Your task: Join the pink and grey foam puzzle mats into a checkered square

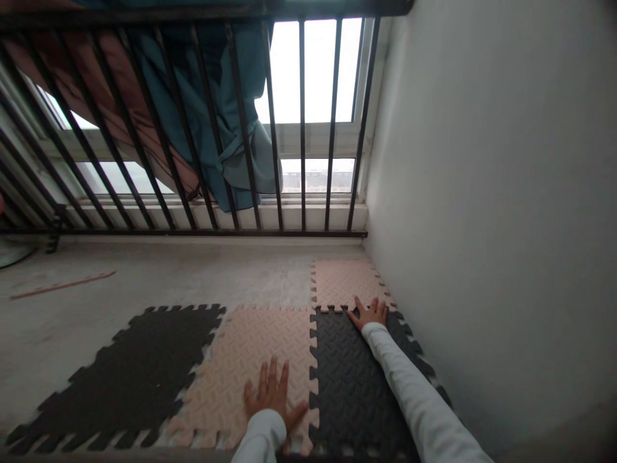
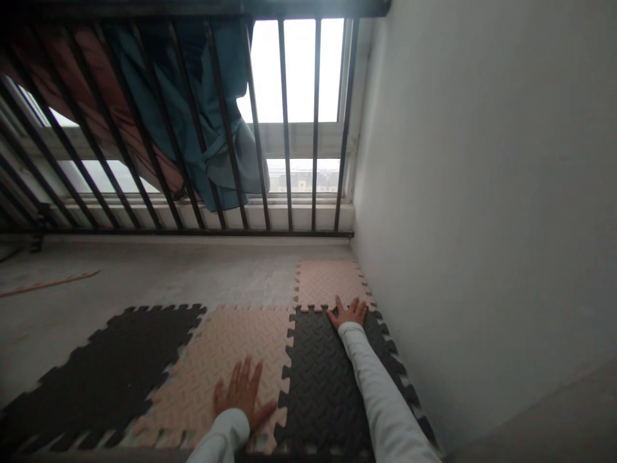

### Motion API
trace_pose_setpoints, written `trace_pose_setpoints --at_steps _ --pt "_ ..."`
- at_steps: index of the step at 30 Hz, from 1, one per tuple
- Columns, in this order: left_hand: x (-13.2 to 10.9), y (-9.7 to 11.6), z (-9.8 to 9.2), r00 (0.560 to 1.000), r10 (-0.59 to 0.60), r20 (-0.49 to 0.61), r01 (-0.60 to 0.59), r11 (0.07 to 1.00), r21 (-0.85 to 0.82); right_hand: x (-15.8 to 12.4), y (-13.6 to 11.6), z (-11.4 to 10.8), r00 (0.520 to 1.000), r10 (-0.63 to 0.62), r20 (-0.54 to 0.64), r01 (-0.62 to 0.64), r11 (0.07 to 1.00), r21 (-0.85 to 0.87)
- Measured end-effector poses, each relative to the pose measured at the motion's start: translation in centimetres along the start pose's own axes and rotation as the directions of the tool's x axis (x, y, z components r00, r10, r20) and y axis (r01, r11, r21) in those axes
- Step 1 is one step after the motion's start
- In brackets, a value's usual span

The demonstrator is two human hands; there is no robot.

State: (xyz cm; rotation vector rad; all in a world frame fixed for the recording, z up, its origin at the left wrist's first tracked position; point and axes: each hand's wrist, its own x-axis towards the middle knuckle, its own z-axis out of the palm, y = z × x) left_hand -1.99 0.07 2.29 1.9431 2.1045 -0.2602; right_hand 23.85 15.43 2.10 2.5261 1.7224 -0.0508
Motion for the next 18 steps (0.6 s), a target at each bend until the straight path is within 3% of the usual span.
trace_pose_setpoints --at_steps 5,9,13,18 --pt "-0.2 -0.1 -0.2 1.000 0.004 -0.015 -0.004 1.000 -0.008 0.2 0.1 0.6 1.000 -0.017 0.000 0.017 1.000 -0.017" --pt "-0.4 0.0 -0.4 1.000 0.002 -0.020 -0.002 1.000 -0.013 0.2 0.6 0.6 0.993 -0.112 0.048 0.113 0.993 -0.020" --pt "-0.5 0.1 -0.6 0.999 0.006 -0.048 -0.008 0.999 -0.031 0.0 0.7 -0.2 0.979 -0.178 0.096 0.182 0.983 -0.031" --pt "-0.3 0.2 -0.5 1.000 0.002 0.001 -0.002 1.000 -0.021 -0.6 -0.8 -1.3 0.942 -0.285 0.176 0.291 0.957 -0.008"
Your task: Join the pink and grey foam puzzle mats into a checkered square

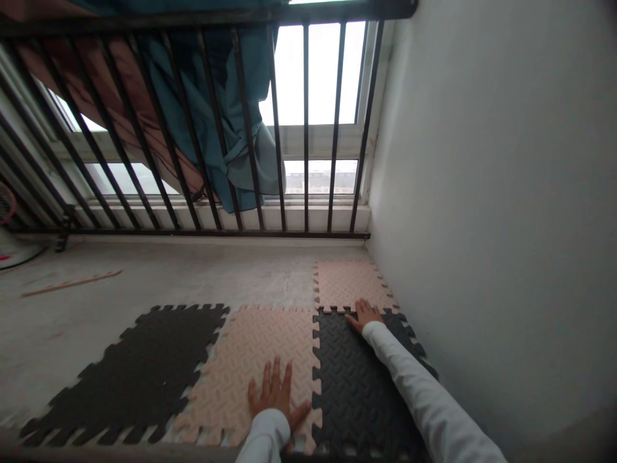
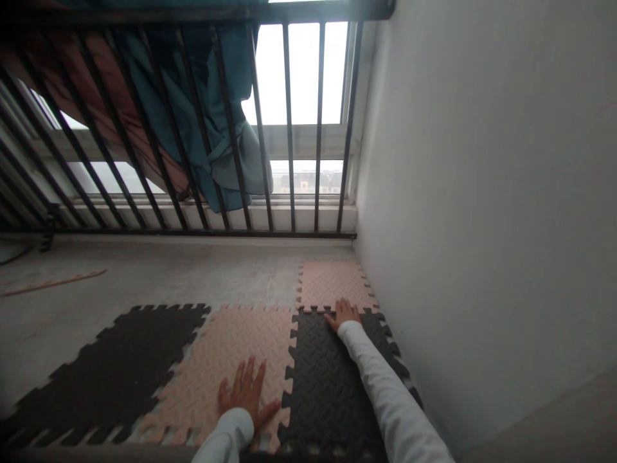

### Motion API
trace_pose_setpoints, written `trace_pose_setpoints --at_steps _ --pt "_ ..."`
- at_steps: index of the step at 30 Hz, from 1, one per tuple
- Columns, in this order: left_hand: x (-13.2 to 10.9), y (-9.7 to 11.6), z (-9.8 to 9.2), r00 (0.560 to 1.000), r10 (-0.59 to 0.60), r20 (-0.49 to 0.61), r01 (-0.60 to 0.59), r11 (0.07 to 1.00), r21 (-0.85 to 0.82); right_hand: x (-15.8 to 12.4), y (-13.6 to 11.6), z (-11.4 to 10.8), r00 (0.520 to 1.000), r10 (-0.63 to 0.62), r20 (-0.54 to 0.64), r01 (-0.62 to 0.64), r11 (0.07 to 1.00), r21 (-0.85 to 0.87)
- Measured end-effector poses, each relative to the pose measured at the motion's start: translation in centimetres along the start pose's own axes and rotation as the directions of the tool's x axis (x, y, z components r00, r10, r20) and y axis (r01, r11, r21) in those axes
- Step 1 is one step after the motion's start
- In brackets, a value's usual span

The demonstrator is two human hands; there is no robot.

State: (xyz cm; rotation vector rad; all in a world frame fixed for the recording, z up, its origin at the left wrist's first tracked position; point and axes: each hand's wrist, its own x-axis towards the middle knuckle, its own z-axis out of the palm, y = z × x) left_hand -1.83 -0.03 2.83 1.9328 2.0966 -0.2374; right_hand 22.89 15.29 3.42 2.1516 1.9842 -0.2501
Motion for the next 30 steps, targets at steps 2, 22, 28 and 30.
trace_pose_setpoints --at_steps 2,22,28,30 --pt "0.2 0.0 0.2 1.000 -0.002 0.002 0.002 1.000 -0.004 -0.2 -1.0 0.3 0.998 -0.057 -0.028 0.057 0.998 0.024" --pt "0.8 -0.5 1.0 0.999 0.006 0.039 -0.005 0.999 -0.035 -1.4 -8.7 -0.6 0.955 -0.263 -0.138 0.274 0.959 0.068" --pt "1.5 -0.6 2.4 0.999 0.036 -0.013 -0.037 0.996 -0.079 -1.1 -8.7 -1.0 0.963 -0.255 -0.086 0.265 0.956 0.126" --pt "1.6 -0.8 2.0 0.998 0.053 0.022 -0.050 0.992 -0.118 -1.3 -7.3 -0.8 0.979 -0.179 -0.097 0.192 0.970 0.148"
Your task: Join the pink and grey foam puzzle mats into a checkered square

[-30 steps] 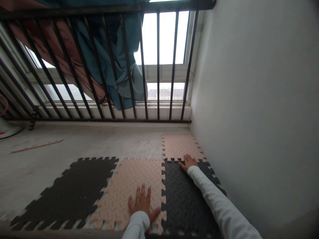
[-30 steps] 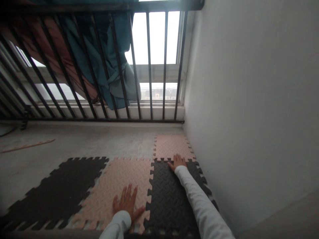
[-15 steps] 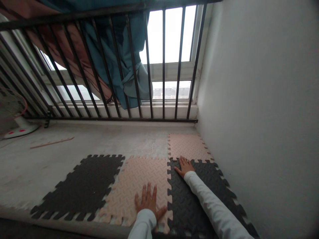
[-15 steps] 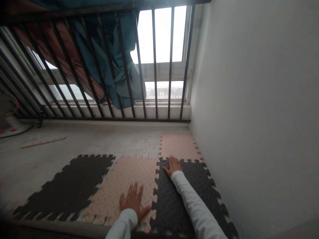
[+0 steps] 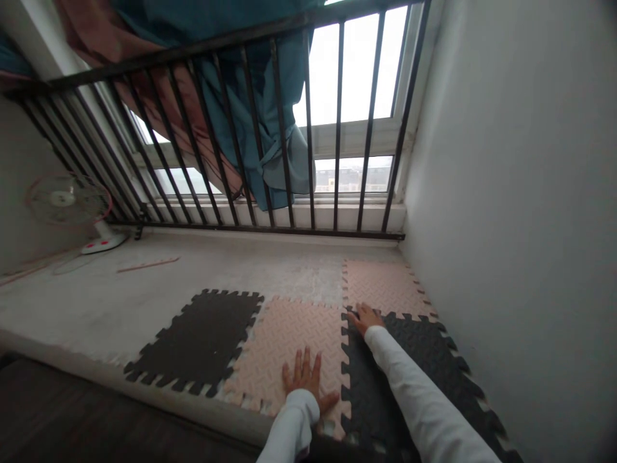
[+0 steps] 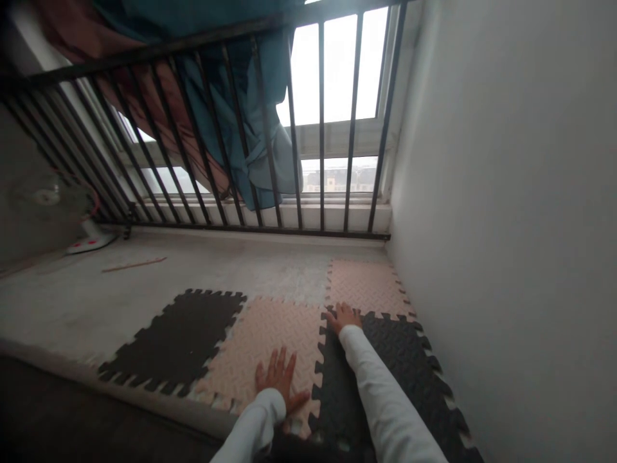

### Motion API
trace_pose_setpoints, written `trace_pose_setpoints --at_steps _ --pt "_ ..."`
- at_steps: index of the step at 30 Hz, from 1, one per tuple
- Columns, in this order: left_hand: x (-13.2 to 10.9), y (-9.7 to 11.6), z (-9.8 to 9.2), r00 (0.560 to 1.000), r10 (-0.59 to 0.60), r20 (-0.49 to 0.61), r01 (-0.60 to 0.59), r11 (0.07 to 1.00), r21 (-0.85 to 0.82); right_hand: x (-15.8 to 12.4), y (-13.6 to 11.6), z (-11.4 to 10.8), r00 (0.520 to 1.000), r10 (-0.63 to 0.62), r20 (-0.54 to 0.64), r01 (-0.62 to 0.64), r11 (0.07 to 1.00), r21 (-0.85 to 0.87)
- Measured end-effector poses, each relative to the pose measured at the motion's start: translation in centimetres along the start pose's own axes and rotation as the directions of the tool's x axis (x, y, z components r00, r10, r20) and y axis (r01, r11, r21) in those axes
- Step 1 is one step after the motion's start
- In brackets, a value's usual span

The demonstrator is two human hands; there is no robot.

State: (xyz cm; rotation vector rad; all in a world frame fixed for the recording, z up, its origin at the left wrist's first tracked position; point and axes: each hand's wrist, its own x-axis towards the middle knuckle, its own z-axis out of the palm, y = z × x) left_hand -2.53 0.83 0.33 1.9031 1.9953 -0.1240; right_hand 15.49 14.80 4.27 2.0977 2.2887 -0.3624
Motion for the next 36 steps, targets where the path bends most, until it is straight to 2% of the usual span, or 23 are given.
trace_pose_setpoints --at_steps 3,5,8,10,13,17,20,22,24,26,28,30,32,34,36 --pt "0.0 -1.7 -2.1 0.993 0.093 0.076 -0.086 0.992 -0.094 -1.3 2.9 0.2 0.988 0.151 -0.009 -0.152 0.987 -0.051" --pt "-0.3 -4.5 -4.2 0.994 0.104 0.045 -0.099 0.990 -0.100 -2.0 5.2 0.5 0.982 0.187 -0.003 -0.187 0.980 -0.063" --pt "-1.4 -10.4 -7.0 0.993 -0.067 -0.101 0.069 0.997 0.021 -2.4 8.1 1.3 0.971 0.236 -0.023 -0.237 0.963 -0.125" --pt "-2.2 -14.3 -7.9 0.978 -0.156 -0.142 0.170 0.981 0.095 -2.6 9.0 2.0 0.971 0.230 -0.070 -0.239 0.957 -0.167" --pt "-2.9 -18.3 -7.8 0.977 -0.187 -0.105 0.201 0.969 0.146 -2.8 9.1 2.7 0.965 0.228 -0.126 -0.250 0.947 -0.200" --pt "-2.6 -20.6 -7.0 0.986 -0.141 -0.087 0.155 0.969 0.194 -3.1 8.5 2.8 0.962 0.231 -0.142 -0.258 0.941 -0.218" --pt "-1.2 -21.3 -8.1 0.981 -0.101 -0.167 0.139 0.962 0.234 -3.1 8.4 3.0 0.960 0.219 -0.174 -0.256 0.940 -0.227" --pt "0.7 -20.6 -10.1 0.966 -0.026 -0.256 0.083 0.973 0.216 -3.1 8.5 3.1 0.957 0.215 -0.197 -0.258 0.939 -0.227" --pt "3.2 -18.5 -12.4 0.929 0.075 -0.362 -0.010 0.984 0.178 -3.1 8.5 3.3 0.952 0.224 -0.208 -0.269 0.937 -0.222" --pt "6.2 -14.7 -14.4 0.875 0.190 -0.446 -0.138 0.979 0.148 -3.1 8.4 3.4 0.949 0.241 -0.204 -0.283 0.936 -0.209" --pt "9.2 -9.8 -15.2 0.818 0.308 -0.485 -0.284 0.951 0.123 -3.1 8.5 3.5 0.946 0.248 -0.208 -0.288 0.938 -0.192" --pt "12.2 -4.8 -15.0 0.814 0.314 -0.489 -0.324 0.944 0.068 -3.0 8.7 3.7 0.946 0.238 -0.219 -0.278 0.944 -0.177" --pt "14.7 -0.6 -13.9 0.847 0.324 -0.422 -0.348 0.937 0.021 -2.8 9.1 4.1 0.945 0.232 -0.232 -0.274 0.946 -0.171" --pt "16.7 2.5 -12.6 0.871 0.334 -0.362 -0.362 0.932 -0.011 -2.6 9.5 4.7 0.941 0.226 -0.250 -0.274 0.946 -0.174" --pt "18.3 4.5 -11.3 0.880 0.338 -0.335 -0.368 0.929 -0.030 -2.4 9.8 5.1 0.937 0.206 -0.283 -0.263 0.948 -0.178"
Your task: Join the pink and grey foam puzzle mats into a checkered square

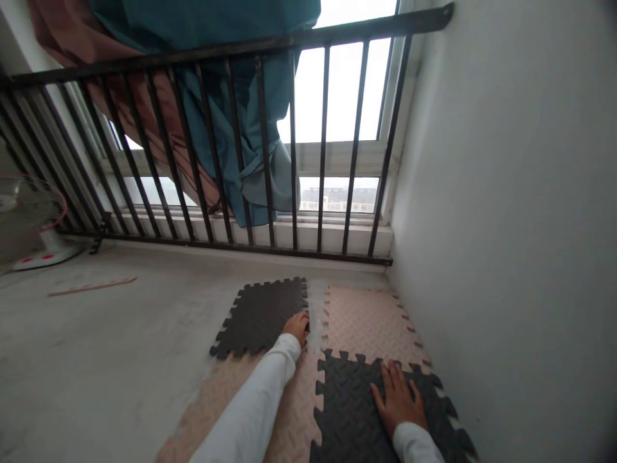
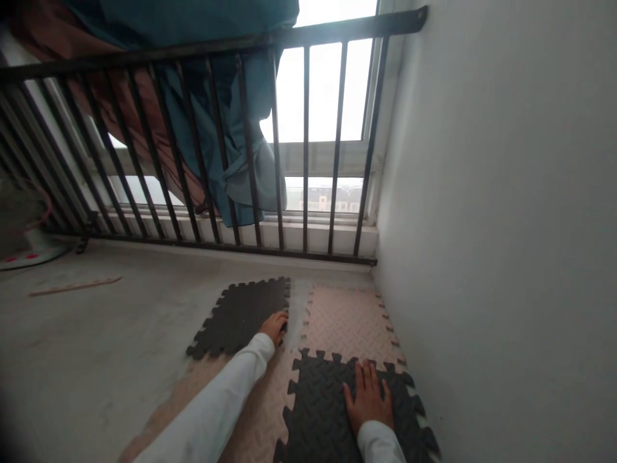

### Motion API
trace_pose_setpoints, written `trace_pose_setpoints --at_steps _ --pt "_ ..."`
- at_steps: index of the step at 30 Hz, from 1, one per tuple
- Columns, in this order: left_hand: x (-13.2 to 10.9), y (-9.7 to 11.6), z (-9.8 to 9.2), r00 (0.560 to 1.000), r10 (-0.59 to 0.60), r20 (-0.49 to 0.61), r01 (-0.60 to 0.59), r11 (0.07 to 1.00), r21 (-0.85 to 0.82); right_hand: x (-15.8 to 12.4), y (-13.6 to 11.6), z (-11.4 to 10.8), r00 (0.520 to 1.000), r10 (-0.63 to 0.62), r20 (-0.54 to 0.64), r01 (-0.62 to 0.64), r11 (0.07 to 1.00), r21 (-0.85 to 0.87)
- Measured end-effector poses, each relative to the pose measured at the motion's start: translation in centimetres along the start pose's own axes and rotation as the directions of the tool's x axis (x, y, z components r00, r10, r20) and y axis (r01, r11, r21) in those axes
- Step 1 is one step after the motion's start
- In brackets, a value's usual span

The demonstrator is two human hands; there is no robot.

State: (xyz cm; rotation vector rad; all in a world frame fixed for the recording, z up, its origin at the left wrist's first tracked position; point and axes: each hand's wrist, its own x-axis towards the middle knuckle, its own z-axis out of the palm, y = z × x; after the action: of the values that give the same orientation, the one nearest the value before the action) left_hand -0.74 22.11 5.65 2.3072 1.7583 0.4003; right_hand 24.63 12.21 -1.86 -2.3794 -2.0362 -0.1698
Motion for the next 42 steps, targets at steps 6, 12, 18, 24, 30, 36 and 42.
trace_pose_setpoints --at_steps 6,12,18,24,30,36,42 --pt "2.2 1.4 3.1 0.998 0.036 0.050 -0.034 0.999 -0.034 -0.2 0.0 0.0 1.000 -0.004 -0.003 0.004 1.000 0.027" --pt "2.1 2.0 4.4 0.984 0.135 0.121 -0.128 0.990 -0.060 -0.2 -0.1 -0.2 1.000 -0.002 0.023 0.001 1.000 0.031" --pt "2.3 1.7 5.0 0.968 0.177 0.178 -0.168 0.983 -0.068 -0.3 -0.1 0.0 1.000 -0.010 0.022 0.010 0.999 0.031" --pt "2.4 1.6 5.3 0.958 0.200 0.207 -0.188 0.979 -0.076 -0.4 -0.1 -0.3 1.000 -0.006 0.012 0.006 0.999 0.035" --pt "2.5 1.2 5.3 0.955 0.216 0.203 -0.196 0.974 -0.118 -0.3 -0.2 -0.5 1.000 -0.001 0.017 0.001 1.000 0.024" --pt "2.6 0.7 5.6 0.953 0.220 0.210 -0.192 0.970 -0.147 -0.4 -0.2 -0.7 1.000 0.003 0.018 -0.004 1.000 0.026" --pt "2.4 0.3 5.9 0.953 0.214 0.215 -0.184 0.971 -0.153 -0.5 -0.3 -1.5 0.998 0.020 0.061 -0.020 1.000 -0.007"
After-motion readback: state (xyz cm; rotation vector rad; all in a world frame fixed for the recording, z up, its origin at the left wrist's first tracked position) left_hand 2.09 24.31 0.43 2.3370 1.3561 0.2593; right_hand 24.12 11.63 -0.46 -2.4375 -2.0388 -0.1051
